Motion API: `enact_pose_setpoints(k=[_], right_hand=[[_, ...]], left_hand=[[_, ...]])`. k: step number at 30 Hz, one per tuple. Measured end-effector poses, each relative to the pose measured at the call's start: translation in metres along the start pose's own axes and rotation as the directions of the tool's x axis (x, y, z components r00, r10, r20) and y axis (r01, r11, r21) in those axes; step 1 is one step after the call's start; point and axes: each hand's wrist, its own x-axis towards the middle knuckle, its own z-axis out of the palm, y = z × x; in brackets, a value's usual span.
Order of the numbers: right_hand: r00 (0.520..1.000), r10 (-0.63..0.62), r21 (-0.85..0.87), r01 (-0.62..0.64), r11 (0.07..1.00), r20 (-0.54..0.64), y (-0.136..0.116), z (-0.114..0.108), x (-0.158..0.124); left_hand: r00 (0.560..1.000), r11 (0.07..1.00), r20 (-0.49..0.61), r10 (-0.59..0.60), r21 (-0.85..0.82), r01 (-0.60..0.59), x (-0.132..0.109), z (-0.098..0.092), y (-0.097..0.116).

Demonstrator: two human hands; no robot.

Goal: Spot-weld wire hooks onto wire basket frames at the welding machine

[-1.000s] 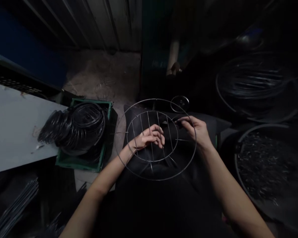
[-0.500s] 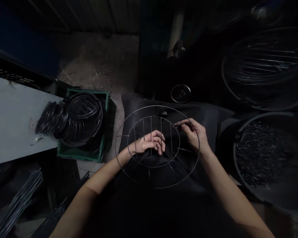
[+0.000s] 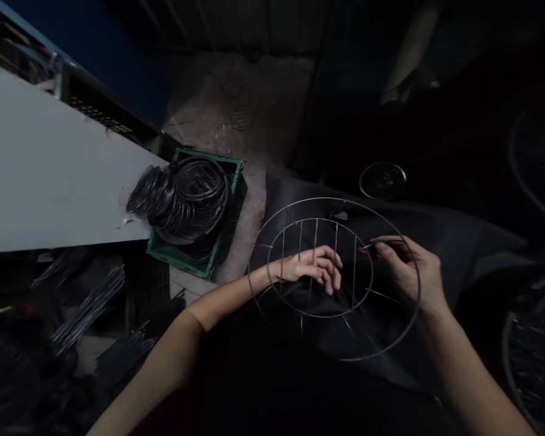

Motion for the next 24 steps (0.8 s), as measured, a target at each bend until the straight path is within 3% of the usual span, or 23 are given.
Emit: enact_pose_setpoints(k=[4,9,18,21,24], right_hand=[[0.999,0.045,0.116,-0.043,0.992,-0.017,0.006,0.006,0.007],[0.997,0.065,0.213,-0.073,0.974,0.046,0.012,-0.003,-0.003],[0.957,0.174,0.322,-0.245,0.915,0.234,0.015,0.02,-0.042],[0.973,0.138,0.312,-0.191,0.931,0.183,0.012,0.025,-0.052],[0.997,0.016,0.182,-0.029,0.983,0.073,0.007,0.027,-0.057]], left_hand=[[0.993,0.997,-0.091,0.078,0.004,-0.078,0.0,-0.016,0.003],[0.936,0.972,-0.26,0.236,0.081,-0.222,0.0,-0.034,0.019],[0.896,0.946,-0.302,0.325,0.121,-0.302,0.001,-0.034,0.022],[0.886,0.947,-0.334,0.321,0.125,-0.296,0.001,-0.033,0.021],[0.879,0.947,-0.351,0.321,0.134,-0.292,0.002,-0.032,0.021]])
